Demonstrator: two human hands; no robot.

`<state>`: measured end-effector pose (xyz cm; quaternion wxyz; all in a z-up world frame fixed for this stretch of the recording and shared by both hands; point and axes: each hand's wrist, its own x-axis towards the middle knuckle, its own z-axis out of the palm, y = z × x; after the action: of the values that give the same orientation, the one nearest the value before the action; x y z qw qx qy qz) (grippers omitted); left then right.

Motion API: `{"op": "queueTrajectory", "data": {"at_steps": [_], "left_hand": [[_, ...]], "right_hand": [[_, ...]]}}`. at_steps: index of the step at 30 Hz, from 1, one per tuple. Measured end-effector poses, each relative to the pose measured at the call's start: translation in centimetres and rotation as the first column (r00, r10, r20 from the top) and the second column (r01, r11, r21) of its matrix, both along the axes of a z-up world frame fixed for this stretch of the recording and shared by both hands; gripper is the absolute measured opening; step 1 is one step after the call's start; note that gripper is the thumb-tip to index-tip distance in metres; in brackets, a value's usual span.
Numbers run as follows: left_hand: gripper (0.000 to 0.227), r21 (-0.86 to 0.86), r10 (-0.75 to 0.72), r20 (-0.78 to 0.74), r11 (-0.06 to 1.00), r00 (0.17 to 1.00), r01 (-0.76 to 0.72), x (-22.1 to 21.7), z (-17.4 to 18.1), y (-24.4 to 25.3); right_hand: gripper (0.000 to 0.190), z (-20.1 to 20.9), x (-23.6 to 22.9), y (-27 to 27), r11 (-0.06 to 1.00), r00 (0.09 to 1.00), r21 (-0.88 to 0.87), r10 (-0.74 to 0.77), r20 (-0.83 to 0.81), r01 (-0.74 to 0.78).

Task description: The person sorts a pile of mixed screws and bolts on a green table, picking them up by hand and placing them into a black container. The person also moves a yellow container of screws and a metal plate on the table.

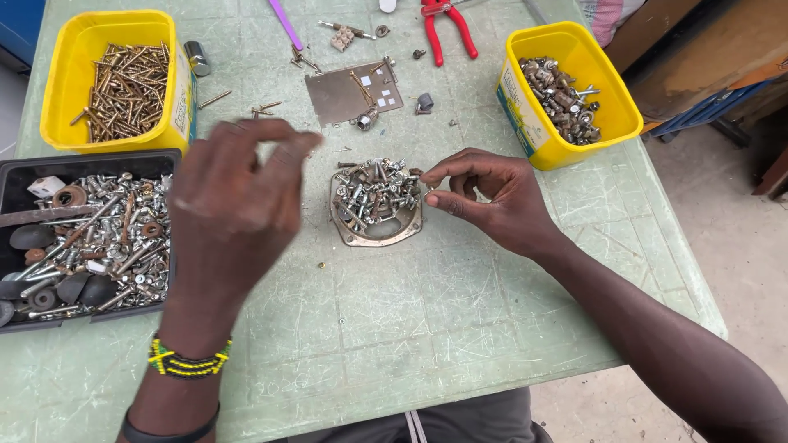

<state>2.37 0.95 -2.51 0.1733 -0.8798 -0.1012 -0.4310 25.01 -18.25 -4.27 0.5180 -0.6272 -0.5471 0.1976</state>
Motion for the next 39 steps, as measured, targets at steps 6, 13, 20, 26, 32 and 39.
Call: {"op": "queueTrajectory", "data": {"at_steps": [6,13,20,26,32,39], "left_hand": [[0.019,-0.442,0.045,-0.110,0.892,0.993,-0.089,-9.0,-0.2,7.0],[0.031,-0.535,0.224,-0.190,0.793,0.956,-0.292,-14.2,-3.1,10.5],[0.043,-0.274,0.381,-0.293,0.845,0.877,-0.459,-11.3,-0.8,7.4],[0.034,-0.261,-0.113,-0.046,0.960,0.993,0.097,-2.4,1.4,1.5],[0.031,-0.230,-0.371,-0.111,0.912,0.922,0.339,1.6,1.0,-3.6],[0.015,-0.244,-0.526,-0.033,0.829,0.850,0.504,3.2,-0.3,-5.4]], "right_hand": [[0.016,0.4,-0.4,-0.1,0.994,0.995,-0.051,-0.093,0.030,0.094],[0.017,0.3,-0.5,-0.2,0.991,0.993,-0.074,-0.114,0.023,0.115],[0.018,-0.2,-0.7,-0.2,0.992,0.995,-0.073,-0.101,0.022,0.102],[0.027,-0.2,-1.0,-0.1,0.993,0.994,-0.081,-0.093,-0.065,0.088],[0.027,0.0,-1.2,-0.4,0.995,0.984,-0.063,-0.082,-0.159,0.073],[0.036,0.5,-2.1,-0.6,0.998,0.973,-0.050,0.029,-0.230,-0.042]]}}
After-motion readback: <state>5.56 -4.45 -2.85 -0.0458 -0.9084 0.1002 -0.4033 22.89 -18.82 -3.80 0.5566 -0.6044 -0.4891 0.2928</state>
